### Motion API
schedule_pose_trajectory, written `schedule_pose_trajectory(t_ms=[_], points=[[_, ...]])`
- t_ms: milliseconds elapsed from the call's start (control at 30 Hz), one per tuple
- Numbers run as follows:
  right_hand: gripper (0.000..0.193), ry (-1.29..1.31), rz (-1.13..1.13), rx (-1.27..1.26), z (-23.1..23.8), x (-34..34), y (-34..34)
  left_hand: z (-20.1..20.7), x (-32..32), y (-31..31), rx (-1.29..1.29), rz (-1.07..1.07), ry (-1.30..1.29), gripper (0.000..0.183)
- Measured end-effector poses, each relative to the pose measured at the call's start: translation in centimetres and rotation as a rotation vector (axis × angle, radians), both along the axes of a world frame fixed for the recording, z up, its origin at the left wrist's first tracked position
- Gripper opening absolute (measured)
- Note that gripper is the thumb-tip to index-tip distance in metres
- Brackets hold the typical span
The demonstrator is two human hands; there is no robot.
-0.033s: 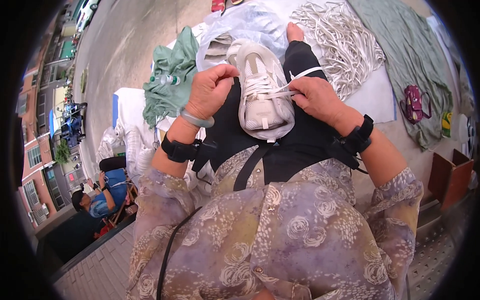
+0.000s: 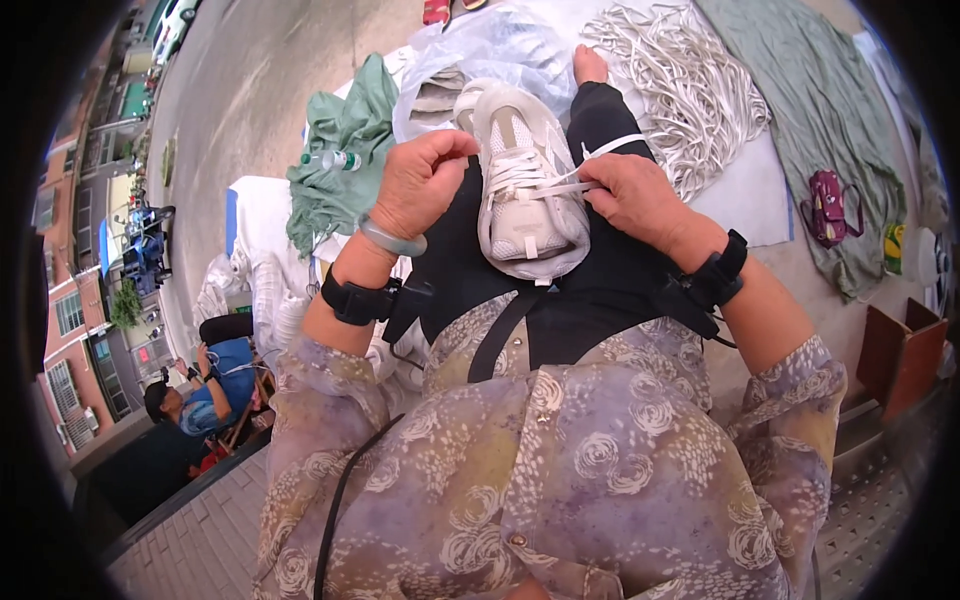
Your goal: Lacing and tying a pair of white athletic shoes while sitting outside.
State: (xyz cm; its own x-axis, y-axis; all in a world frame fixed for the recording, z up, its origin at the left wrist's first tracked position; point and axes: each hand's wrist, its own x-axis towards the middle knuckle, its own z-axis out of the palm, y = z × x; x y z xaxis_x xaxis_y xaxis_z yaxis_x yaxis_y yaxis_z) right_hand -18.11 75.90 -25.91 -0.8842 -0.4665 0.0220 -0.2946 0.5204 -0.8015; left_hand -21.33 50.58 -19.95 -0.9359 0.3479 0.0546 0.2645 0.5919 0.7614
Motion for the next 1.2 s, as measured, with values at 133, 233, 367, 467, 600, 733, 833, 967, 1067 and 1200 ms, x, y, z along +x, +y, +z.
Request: schedule_pose_trajectory(t_ms=[133,233,367,467,600,733,833,967,1067,1200], points=[[0.018,-0.009,-0.032,-0.022,-0.1,0.2,0.1,0.4,1.0,0.9,-0.181,-0.235,0.105,0.023],[0.019,-0.035,-0.062,-0.062,-0.2,0.3,0.1,-0.2,1.9,2.2,-0.377,-0.363,0.282,0.020],[0.020,-0.039,-0.057,-0.074,0.1,0.5,0.0,-1.4,2.1,2.8,-0.541,-0.447,0.377,0.017],[0.020,-0.019,-0.088,-0.090,-0.4,0.7,-0.2,-2.1,2.0,2.2,-0.510,-0.408,0.421,0.014],[0.023,0.022,-0.077,-0.077,-0.7,0.8,-0.4,-1.9,0.9,0.6,0.005,-0.173,-0.217,0.008],[0.024,-0.013,-0.078,-0.053,-0.3,0.8,-0.8,-0.9,0.0,-1.3,0.016,-0.411,-0.322,0.021],[0.023,-0.011,-0.063,-0.038,-0.6,0.6,-0.8,0.1,0.5,-0.5,-0.182,-0.407,-0.206,0.014],[0.023,0.013,-0.068,-0.010,-0.6,0.7,-0.8,0.2,2.4,2.2,-0.383,-0.400,0.120,0.008],[0.020,0.046,-0.080,-0.038,-0.6,0.8,-0.7,-0.5,3.0,2.7,-0.334,-0.379,0.113,0.009],[0.013,-0.005,-0.106,-0.041,0.1,0.7,-0.1,-0.2,2.8,2.3,-0.444,-0.314,0.019,0.010]])
